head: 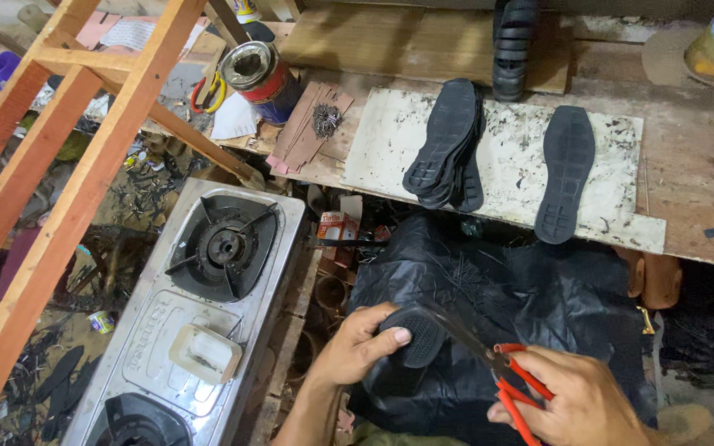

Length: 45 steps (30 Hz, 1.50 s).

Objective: The person uses red-handled shears to trim the edges of black rubber shoe soles. They repeatedly pick up a sole, trim its perimeter, and place it back on the workbench among other soles.

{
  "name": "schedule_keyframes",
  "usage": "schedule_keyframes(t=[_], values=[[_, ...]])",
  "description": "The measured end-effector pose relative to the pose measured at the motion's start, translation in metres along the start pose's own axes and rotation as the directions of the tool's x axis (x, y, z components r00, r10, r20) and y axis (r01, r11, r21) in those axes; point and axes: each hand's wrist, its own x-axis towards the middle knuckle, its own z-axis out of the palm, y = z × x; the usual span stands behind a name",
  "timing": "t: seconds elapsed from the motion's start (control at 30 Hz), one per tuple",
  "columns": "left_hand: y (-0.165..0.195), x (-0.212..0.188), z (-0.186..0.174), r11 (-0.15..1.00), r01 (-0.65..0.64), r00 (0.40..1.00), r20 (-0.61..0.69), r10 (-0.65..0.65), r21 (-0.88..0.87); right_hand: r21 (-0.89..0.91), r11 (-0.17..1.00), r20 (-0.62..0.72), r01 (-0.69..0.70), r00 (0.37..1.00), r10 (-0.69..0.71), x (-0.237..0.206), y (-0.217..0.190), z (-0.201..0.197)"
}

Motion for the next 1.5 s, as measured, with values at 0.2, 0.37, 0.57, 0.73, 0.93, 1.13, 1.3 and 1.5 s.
schedule_keyframes(t=[0.2,0.37,0.57,0.73,0.93,1.13,1.3,1.5], values=[[0.019,-0.002,-0.014,0.993,-0.029,0.993,0.114,0.017,0.112,-0.023,0.997,0.146,-0.068,0.987,0.071,-0.008,0.008,-0.012],[0.023,-0.001,-0.014,0.983,-0.054,0.987,0.157,0.026,0.173,-0.077,0.995,0.176,-0.057,0.982,0.07,-0.012,0.013,-0.011],[0.025,0.0,-0.016,0.984,-0.067,0.984,0.172,0.038,0.166,-0.075,0.985,0.106,0.156,0.983,-0.148,-0.014,0.025,-0.008],[0.031,0.001,-0.019,0.982,-0.056,0.978,0.206,0.018,0.181,-0.041,0.982,0.11,0.185,0.977,-0.18,-0.014,0.025,-0.008],[0.043,0.008,-0.003,0.979,0.019,0.972,0.224,-0.065,0.202,0.006,0.955,0.064,-0.296,0.953,0.295,0.004,0.007,0.004],[0.034,0.003,0.055,0.674,-0.423,0.79,-0.118,0.602,0.605,0.446,0.812,0.037,-0.376,0.914,0.404,0.028,-0.004,0.03],[-0.015,-0.021,0.072,0.971,-0.027,0.957,0.276,0.094,-0.238,0.618,0.733,-0.061,-0.285,0.912,0.406,0.034,0.008,0.026],[-0.085,0.019,0.084,0.308,0.089,0.949,-0.013,-0.315,-0.947,0.608,0.699,0.067,-0.376,0.902,0.427,0.03,0.011,0.036]])
